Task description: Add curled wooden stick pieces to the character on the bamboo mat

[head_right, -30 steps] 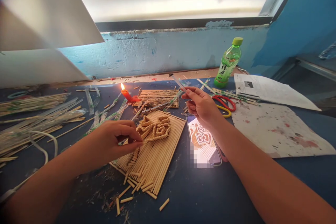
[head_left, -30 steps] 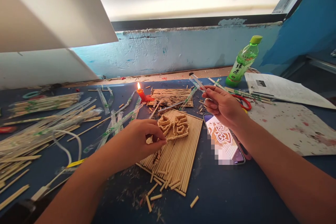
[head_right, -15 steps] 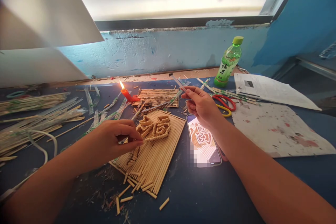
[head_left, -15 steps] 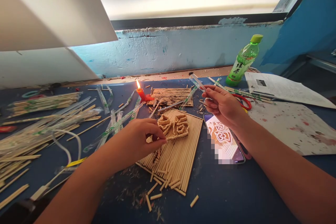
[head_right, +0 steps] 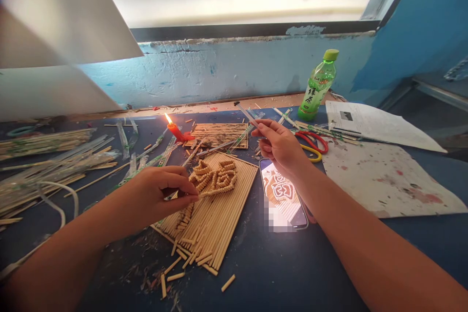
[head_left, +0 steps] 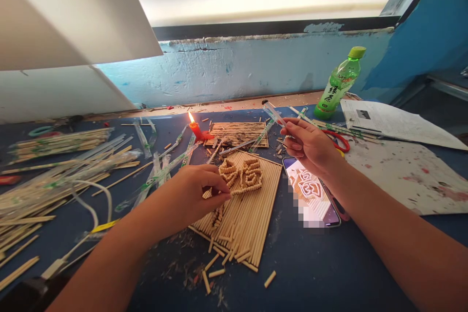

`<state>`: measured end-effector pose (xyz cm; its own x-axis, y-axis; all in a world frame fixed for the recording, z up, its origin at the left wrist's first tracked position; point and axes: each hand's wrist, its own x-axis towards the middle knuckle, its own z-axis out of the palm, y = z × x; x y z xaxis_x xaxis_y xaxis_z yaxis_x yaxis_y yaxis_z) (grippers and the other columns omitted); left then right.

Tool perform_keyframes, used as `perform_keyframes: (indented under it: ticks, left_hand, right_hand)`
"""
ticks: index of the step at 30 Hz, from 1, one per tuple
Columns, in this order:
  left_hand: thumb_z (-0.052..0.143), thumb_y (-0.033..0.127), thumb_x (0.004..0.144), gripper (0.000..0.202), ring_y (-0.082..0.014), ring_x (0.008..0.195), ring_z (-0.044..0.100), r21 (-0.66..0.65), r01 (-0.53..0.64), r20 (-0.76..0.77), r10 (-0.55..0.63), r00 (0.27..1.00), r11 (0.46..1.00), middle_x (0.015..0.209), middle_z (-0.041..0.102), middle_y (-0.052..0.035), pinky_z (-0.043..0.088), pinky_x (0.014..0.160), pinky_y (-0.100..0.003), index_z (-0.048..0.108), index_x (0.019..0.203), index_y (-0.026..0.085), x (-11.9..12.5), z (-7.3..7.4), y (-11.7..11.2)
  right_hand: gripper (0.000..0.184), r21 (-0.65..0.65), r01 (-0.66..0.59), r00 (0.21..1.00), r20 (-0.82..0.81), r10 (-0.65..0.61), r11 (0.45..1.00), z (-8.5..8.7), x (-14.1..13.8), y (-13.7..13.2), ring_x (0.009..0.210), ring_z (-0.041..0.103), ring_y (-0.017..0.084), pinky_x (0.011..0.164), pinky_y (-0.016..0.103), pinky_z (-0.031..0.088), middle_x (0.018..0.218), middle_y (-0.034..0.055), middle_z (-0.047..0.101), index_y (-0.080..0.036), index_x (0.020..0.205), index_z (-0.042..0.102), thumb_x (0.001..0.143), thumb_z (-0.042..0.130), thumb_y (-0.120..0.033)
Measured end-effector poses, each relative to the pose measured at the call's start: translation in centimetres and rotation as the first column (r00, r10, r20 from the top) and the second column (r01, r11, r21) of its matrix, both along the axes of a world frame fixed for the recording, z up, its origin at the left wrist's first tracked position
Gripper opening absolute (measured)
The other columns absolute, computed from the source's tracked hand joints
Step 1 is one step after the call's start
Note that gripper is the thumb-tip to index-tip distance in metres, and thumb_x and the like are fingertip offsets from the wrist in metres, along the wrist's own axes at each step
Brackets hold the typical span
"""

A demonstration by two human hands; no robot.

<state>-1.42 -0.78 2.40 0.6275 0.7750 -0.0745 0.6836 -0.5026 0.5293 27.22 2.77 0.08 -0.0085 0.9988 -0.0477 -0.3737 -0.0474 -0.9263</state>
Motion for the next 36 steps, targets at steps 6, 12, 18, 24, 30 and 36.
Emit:
perform_keyframes:
  ticks: [6, 12, 18, 24, 30, 36]
  left_hand:
    - [0.062, 0.034, 0.088, 0.015, -0.0098, 0.066, 0.055, 0.005, 0.004, -0.008, -0.004, 1.0, 1.0, 0.08, 0.064, 0.0025, 0.041, 0.06, -0.024, 0.073, 0.082, 0.027, 0.2, -0.19, 0.04]
    - [0.062, 0.031, 0.088, 0.014, -0.0086, 0.064, 0.055, 0.008, 0.012, -0.001, -0.012, 1.0, 1.0, 0.08, 0.064, 0.0031, 0.042, 0.06, -0.023, 0.073, 0.081, 0.026, 0.31, -0.14, -0.02]
    - [0.061, 0.03, 0.087, 0.013, -0.0091, 0.066, 0.056, 0.036, 0.012, -0.019, -0.011, 1.0, 0.999, 0.08, 0.064, 0.0037, 0.042, 0.061, -0.024, 0.073, 0.081, 0.028, 0.24, -0.19, -0.1]
    - [0.06, 0.029, 0.087, 0.014, -0.0094, 0.065, 0.056, 0.074, 0.021, -0.044, -0.018, 0.999, 0.997, 0.082, 0.064, 0.0032, 0.042, 0.061, -0.025, 0.073, 0.081, 0.028, 0.24, -0.34, -0.02]
    - [0.061, 0.028, 0.087, 0.013, -0.0097, 0.066, 0.056, 0.077, 0.02, -0.046, -0.017, 0.999, 0.997, 0.082, 0.064, 0.0029, 0.042, 0.062, -0.025, 0.073, 0.081, 0.027, 0.3, -0.31, -0.14]
    - [0.061, 0.028, 0.086, 0.013, -0.0101, 0.066, 0.056, 0.061, 0.008, -0.034, -0.006, 0.999, 0.998, 0.082, 0.065, 0.0024, 0.042, 0.062, -0.025, 0.073, 0.082, 0.027, 0.45, -0.4, 0.03]
  right_hand:
    - [0.012, 0.001, 0.0, 1.0, 0.003, 0.0, 1.0, -0.07, 0.07, 0.02, 0.048, 0.025, 0.005, 0.042, 0.023, 0.013, 0.081, 0.0014, 0.061, -0.022, 0.095, 0.068, 0.084, 0.069, -0.026]
    - [0.012, -0.006, 0.002, 1.0, -0.01, -0.002, 1.0, -0.04, 0.05, -0.02, 0.048, 0.025, 0.005, 0.041, 0.022, 0.013, 0.08, 0.0014, 0.06, -0.021, 0.095, 0.068, 0.083, 0.07, -0.026]
    - [0.012, -0.007, 0.01, 1.0, -0.012, -0.01, 1.0, 0.08, -0.04, -0.09, 0.048, 0.025, 0.005, 0.041, 0.022, 0.013, 0.08, 0.0012, 0.061, -0.021, 0.094, 0.068, 0.083, 0.07, -0.025]
    - [0.013, -0.006, 0.009, 1.0, -0.011, -0.009, 1.0, 0.03, 0.02, -0.04, 0.048, 0.026, 0.004, 0.042, 0.022, 0.014, 0.08, 0.0011, 0.061, -0.02, 0.095, 0.068, 0.083, 0.07, -0.026]
    - [0.013, -0.009, 0.01, 1.0, -0.002, -0.01, 1.0, -0.02, -0.01, -0.02, 0.048, 0.026, 0.005, 0.042, 0.022, 0.014, 0.08, 0.0009, 0.061, -0.021, 0.095, 0.068, 0.083, 0.071, -0.026]
    - [0.014, -0.007, 0.01, 1.0, 0.0, -0.01, 1.0, 0.08, -0.07, -0.03, 0.048, 0.025, 0.005, 0.042, 0.022, 0.013, 0.08, 0.0009, 0.06, -0.021, 0.094, 0.068, 0.082, 0.071, -0.026]
